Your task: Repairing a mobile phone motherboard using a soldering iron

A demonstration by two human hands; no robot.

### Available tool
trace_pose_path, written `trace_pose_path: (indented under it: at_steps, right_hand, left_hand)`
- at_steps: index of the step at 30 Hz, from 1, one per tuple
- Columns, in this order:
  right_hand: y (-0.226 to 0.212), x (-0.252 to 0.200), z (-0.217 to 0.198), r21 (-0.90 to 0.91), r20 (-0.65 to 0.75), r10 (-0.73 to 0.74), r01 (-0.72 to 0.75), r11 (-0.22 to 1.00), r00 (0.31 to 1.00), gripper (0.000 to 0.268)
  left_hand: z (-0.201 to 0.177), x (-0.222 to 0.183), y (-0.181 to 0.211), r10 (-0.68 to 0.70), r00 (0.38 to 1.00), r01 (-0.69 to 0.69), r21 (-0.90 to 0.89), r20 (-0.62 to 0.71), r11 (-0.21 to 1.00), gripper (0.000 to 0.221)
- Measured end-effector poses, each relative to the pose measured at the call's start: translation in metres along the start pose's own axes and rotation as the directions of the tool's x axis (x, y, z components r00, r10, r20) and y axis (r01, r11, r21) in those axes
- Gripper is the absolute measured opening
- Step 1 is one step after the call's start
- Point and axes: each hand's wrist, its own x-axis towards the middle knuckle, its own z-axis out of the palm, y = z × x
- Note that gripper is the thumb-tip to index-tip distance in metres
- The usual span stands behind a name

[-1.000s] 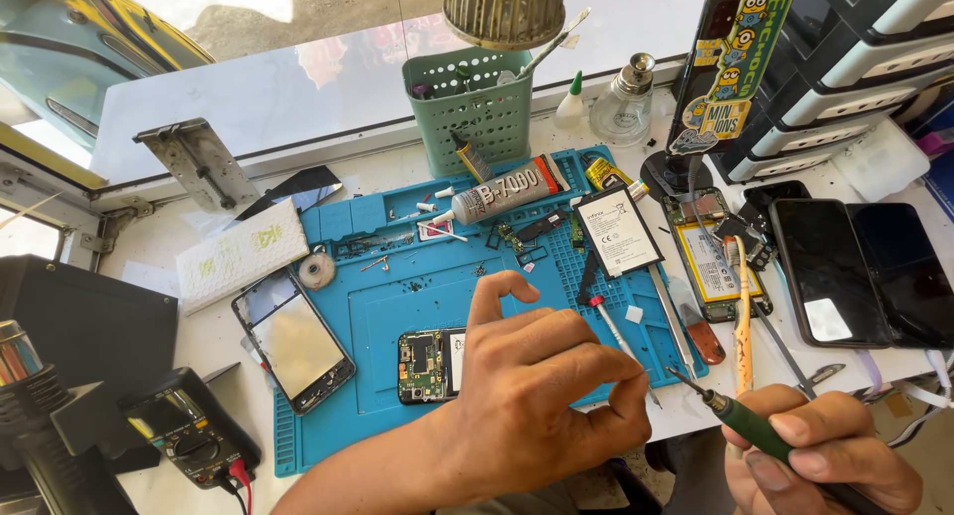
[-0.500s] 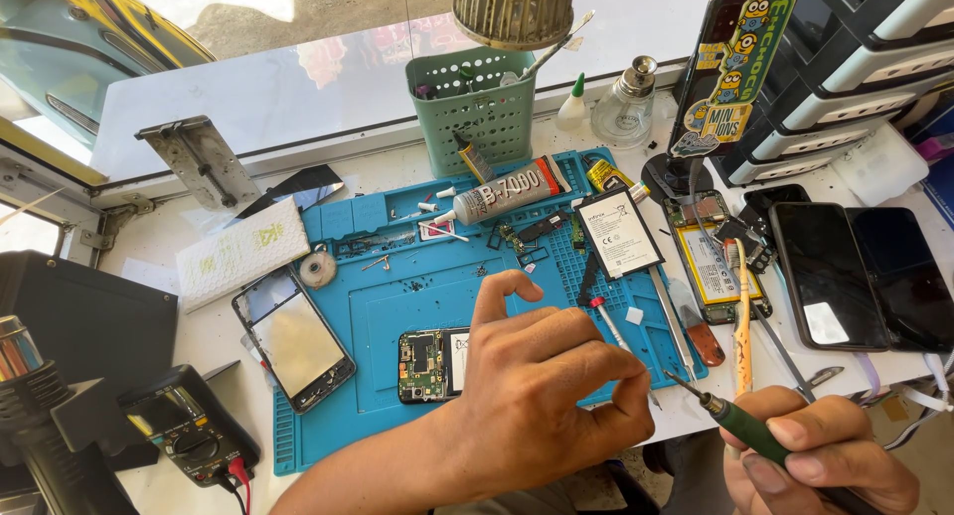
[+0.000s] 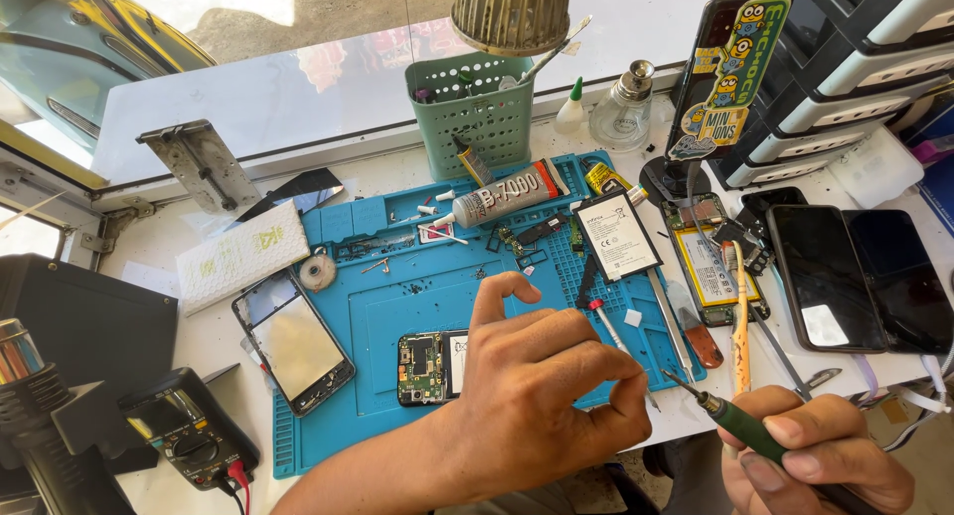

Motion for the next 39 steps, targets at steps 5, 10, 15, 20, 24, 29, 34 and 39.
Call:
trace_pose_path:
  at_steps: [5, 10, 15, 20, 24, 29, 34, 39]
  right_hand:
    - [0.0005, -0.0006, -0.0007, -0.033, 0.001, -0.004, 0.004, 0.999, 1.000, 0.029]
    - [0.0005, 0.0006, -0.0010, -0.019, 0.010, -0.010, 0.010, 1.000, 1.000, 0.030]
    - [-0.0018, 0.0019, -0.0027, -0.036, 0.025, 0.005, -0.004, 0.999, 1.000, 0.028]
    - [-0.0039, 0.0026, -0.0015, -0.041, 0.023, 0.014, -0.013, 0.999, 1.000, 0.028]
    - [-0.0050, 0.0039, -0.0005, -0.040, 0.036, 0.017, -0.015, 0.999, 0.999, 0.028]
    - [-0.0049, 0.0032, -0.0010, -0.048, 0.031, 0.022, -0.020, 0.999, 0.999, 0.028]
    - [-0.0057, 0.0020, -0.0015, -0.038, 0.027, 0.033, -0.032, 0.999, 0.999, 0.027]
    - [-0.0044, 0.0019, -0.0011, -0.037, 0.018, 0.020, -0.020, 0.999, 1.000, 0.028]
  left_hand:
    - [0.0016, -0.0004, -0.0001, -0.004, 1.000, 0.004, 0.004, -0.008, 1.000, 0.017]
    - [0.0027, -0.0016, -0.0008, -0.003, 1.000, 0.003, -0.001, -0.010, 1.000, 0.017]
    - [0.0029, -0.0006, 0.0000, -0.010, 1.000, 0.010, -0.015, -0.012, 1.000, 0.017]
    - [0.0030, -0.0013, -0.0003, -0.008, 1.000, 0.008, -0.015, -0.006, 1.000, 0.017]
    - [0.0024, -0.0020, -0.0009, -0.010, 1.000, 0.010, -0.019, 0.009, 1.000, 0.016]
    - [0.0022, -0.0025, -0.0007, -0.017, 1.000, 0.017, -0.023, 0.012, 1.000, 0.016]
    - [0.0025, -0.0029, -0.0009, -0.024, 1.000, 0.024, -0.036, 0.016, 0.999, 0.015]
    - [0.0025, -0.0025, -0.0009, -0.015, 1.000, 0.015, -0.028, 0.017, 0.999, 0.016]
